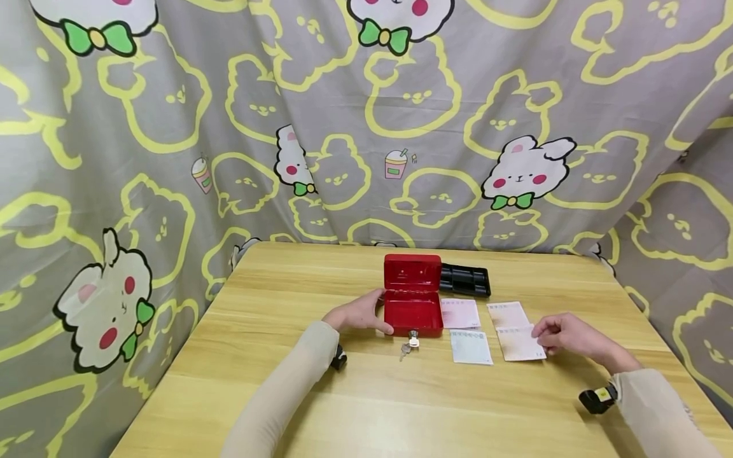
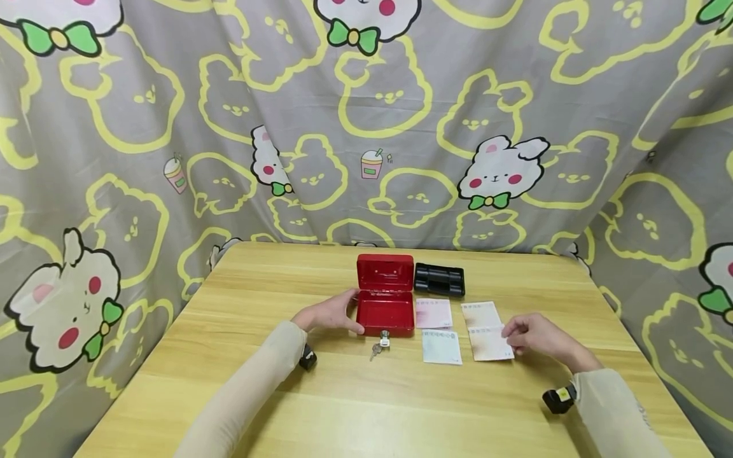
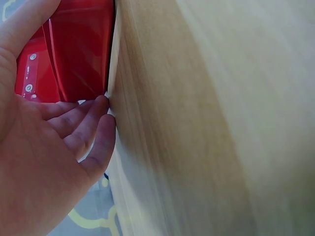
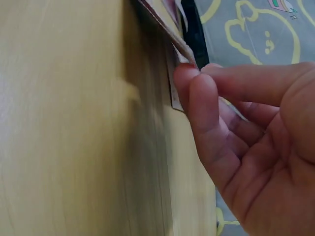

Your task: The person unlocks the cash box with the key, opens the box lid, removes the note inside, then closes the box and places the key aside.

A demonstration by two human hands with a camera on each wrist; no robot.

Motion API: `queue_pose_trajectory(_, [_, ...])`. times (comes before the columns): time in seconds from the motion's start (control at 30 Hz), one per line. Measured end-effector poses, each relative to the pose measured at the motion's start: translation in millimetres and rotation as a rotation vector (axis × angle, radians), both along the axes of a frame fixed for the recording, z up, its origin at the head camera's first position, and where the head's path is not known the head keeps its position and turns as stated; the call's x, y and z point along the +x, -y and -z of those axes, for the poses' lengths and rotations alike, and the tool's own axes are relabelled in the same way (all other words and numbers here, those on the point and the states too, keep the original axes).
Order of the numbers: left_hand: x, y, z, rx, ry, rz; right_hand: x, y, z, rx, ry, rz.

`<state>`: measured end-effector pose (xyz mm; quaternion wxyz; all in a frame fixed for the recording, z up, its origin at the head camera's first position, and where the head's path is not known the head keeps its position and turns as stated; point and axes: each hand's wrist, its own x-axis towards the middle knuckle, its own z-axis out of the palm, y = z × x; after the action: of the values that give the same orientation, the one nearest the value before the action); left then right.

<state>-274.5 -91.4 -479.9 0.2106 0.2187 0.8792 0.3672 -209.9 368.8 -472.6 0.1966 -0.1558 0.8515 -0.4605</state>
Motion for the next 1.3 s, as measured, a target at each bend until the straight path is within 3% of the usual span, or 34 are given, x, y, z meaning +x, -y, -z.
queue_pose_trajectory(0.17, [0.2,0.7,-1.0,0.003,-0.001,0.001,-0.8,1.4,0.7,0.057,-0.054,0.030])
queue_pose_trajectory(0.4, [0.4,0.7,-1.4,0.008,0.010,-0.002,-11.6,9.3,-13.0,0.161,-0.120,0.098])
queue_pose_trajectory(0.67, [-0.9,0.5,-3.1,0.006,0.008,-0.004,-48.8,46.4,-30.7,0.202,-0.182,0.066])
queue_pose_trajectory(0.9, [-0.5,0.5,-4.5,0.000,0.016,-0.005,-86.2,85.1,-39.5,0.257,-0.354,0.022])
queue_pose_trajectory(1.13, [-0.7,1.1,-2.9,-0.013,0.009,-0.006,-113.2,115.2,-33.3,0.285,-0.471,0.002])
queue_pose_trajectory(1.3, [1.7,-0.1,-2.1,-0.021,0.013,-0.004,-126.2,126.3,-20.8,0.293,-0.504,0.007])
